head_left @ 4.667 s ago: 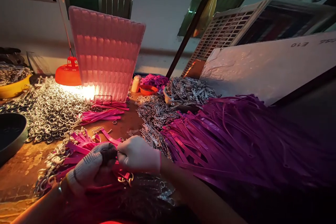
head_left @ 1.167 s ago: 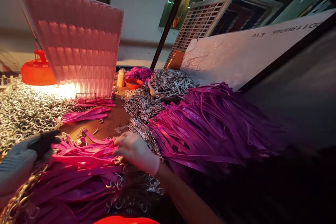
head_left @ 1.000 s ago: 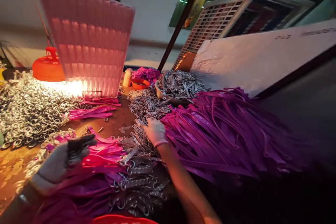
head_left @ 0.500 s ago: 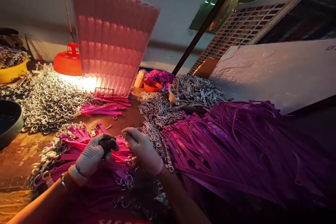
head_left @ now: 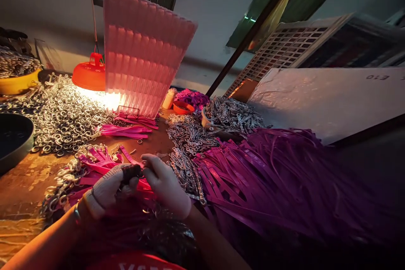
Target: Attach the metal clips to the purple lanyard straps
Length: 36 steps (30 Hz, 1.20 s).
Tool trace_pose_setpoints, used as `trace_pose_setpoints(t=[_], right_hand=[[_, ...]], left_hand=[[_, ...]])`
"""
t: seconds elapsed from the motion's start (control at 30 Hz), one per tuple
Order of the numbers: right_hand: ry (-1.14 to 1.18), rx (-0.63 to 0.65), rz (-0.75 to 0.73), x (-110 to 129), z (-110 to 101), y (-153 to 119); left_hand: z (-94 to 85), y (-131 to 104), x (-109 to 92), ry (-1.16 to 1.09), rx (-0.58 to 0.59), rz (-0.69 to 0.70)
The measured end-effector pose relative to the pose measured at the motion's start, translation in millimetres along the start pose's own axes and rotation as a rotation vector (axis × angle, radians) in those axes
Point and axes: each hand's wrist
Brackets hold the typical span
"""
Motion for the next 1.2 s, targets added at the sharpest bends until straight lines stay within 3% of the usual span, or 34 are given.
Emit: trace_pose_setpoints(t=[0.13, 0.2, 0.27, 0.37, 0.47, 0.6, 0.7, 0.8, 0.93, 1.03, 1.1, 1.2], right_hand=[[-0.531, 0.029, -0.266, 5.0, -1.3, -5.9], [-0.666, 0.069, -0.418, 3.2, -3.3, -7.0], [-0.708, 0.055, -0.484, -1.1, -4.1, -7.6], [-0.606, -0.040, -0.351, -8.2, -1.4, -8.4], [-0.287, -0.132, -0.172, -11.5, 3.2, -10.3], [0.028, -0.125, -0.034, -10.1, 4.7, -14.5], [-0.025, -0.114, -0.017, -8.4, 1.8, -14.8], [-0.252, -0.090, -0.042, -9.1, -3.6, -8.8], [-0.504, -0.001, -0.107, -15.1, -11.0, 3.3], [-0.619, -0.068, -0.163, -25.0, -12.8, 9.0], [-0.595, -0.127, -0.140, -33.8, -11.7, 10.6], [-0.464, -0.188, -0.061, -46.0, -6.6, 9.2]], left_hand=[[0.9, -1.5, -0.5, -0.070, -0.002, -0.063], [3.9, -3.9, -0.8, -0.055, 0.002, -0.119], [7.3, -6.2, 0.9, -0.026, -0.008, -0.092], [11.9, -9.7, 7.0, 0.051, -0.042, 0.170], [17.0, -14.2, 11.2, 0.140, -0.053, 0.433], [24.5, -16.4, 8.3, 0.339, -0.121, 0.510], [25.1, -8.3, 4.8, 0.543, -0.155, 0.566], [20.8, 5.5, 2.9, 0.635, -0.139, 0.645], [19.2, 17.8, 0.7, 0.516, -0.113, 0.483], [24.7, 24.3, -3.8, 0.416, -0.064, 0.294], [27.9, 35.6, -12.8, 0.545, -0.057, 0.220], [25.8, 73.9, -42.3, 0.966, -0.063, 0.238]])
Point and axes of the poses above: each hand's wrist, its own y-axis towards the middle knuckle, its own z-axis out of the palm, x = y × z, and after that the axes turned 4 degrees about z, right-handed
